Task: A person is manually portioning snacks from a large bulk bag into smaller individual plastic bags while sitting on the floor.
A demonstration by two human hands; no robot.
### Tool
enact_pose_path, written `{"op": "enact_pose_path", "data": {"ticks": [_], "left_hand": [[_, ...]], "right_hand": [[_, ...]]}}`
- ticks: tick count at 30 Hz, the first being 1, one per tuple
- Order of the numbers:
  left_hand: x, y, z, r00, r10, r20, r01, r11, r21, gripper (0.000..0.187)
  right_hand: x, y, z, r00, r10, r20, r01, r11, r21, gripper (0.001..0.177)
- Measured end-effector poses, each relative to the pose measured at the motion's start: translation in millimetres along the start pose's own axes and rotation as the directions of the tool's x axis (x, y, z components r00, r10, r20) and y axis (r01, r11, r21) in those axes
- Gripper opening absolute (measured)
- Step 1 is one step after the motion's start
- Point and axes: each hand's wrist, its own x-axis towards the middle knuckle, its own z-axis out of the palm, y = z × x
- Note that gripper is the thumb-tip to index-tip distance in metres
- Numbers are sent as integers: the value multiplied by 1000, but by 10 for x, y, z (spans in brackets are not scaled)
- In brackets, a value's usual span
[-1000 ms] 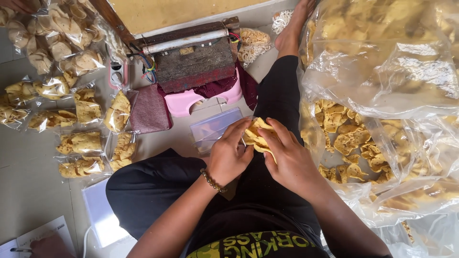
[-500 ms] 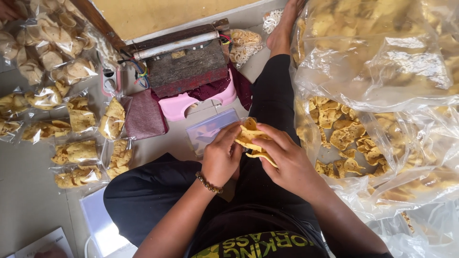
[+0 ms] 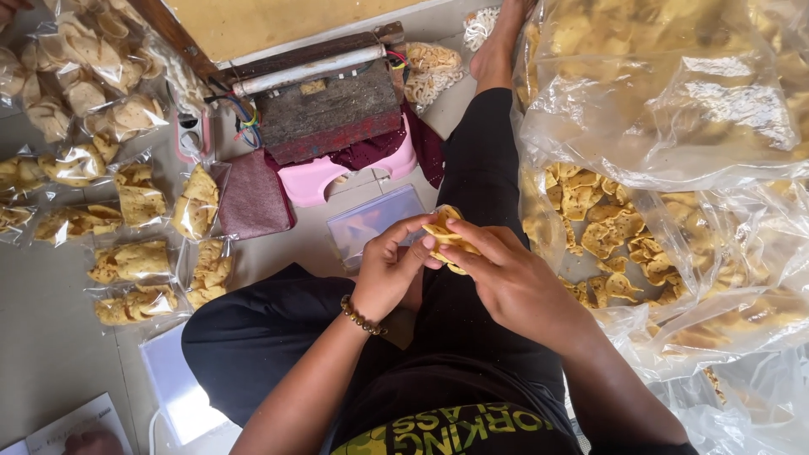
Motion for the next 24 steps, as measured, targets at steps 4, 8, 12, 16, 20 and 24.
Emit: {"op": "enact_pose_path", "data": {"ticks": [4,8,12,16,20,24], "left_hand": [[4,47,-10,1000,-23,-12,23,1000,-2,35],[-14,19,-28,995,-89,-41,89,996,-11,34],[0,61,-57,990,-133,-54,126,986,-112,36],[-36,-51,-72,996,-78,-43,72,988,-136,35],[-37,142,8,958,286,22,-286,945,158,34],[-90,307,45,915,392,100,-397,827,398,40]], "right_hand": [[10,-12,-43,999,-5,-32,9,991,135,48],[-12,6,-34,996,-2,-85,24,965,260,46],[-77,15,-40,990,57,-130,2,910,414,45],[-146,80,-47,989,113,-99,-33,809,587,42],[-168,163,-53,989,131,-63,-64,780,623,40],[-127,170,-95,991,130,-38,-77,770,633,40]]}}
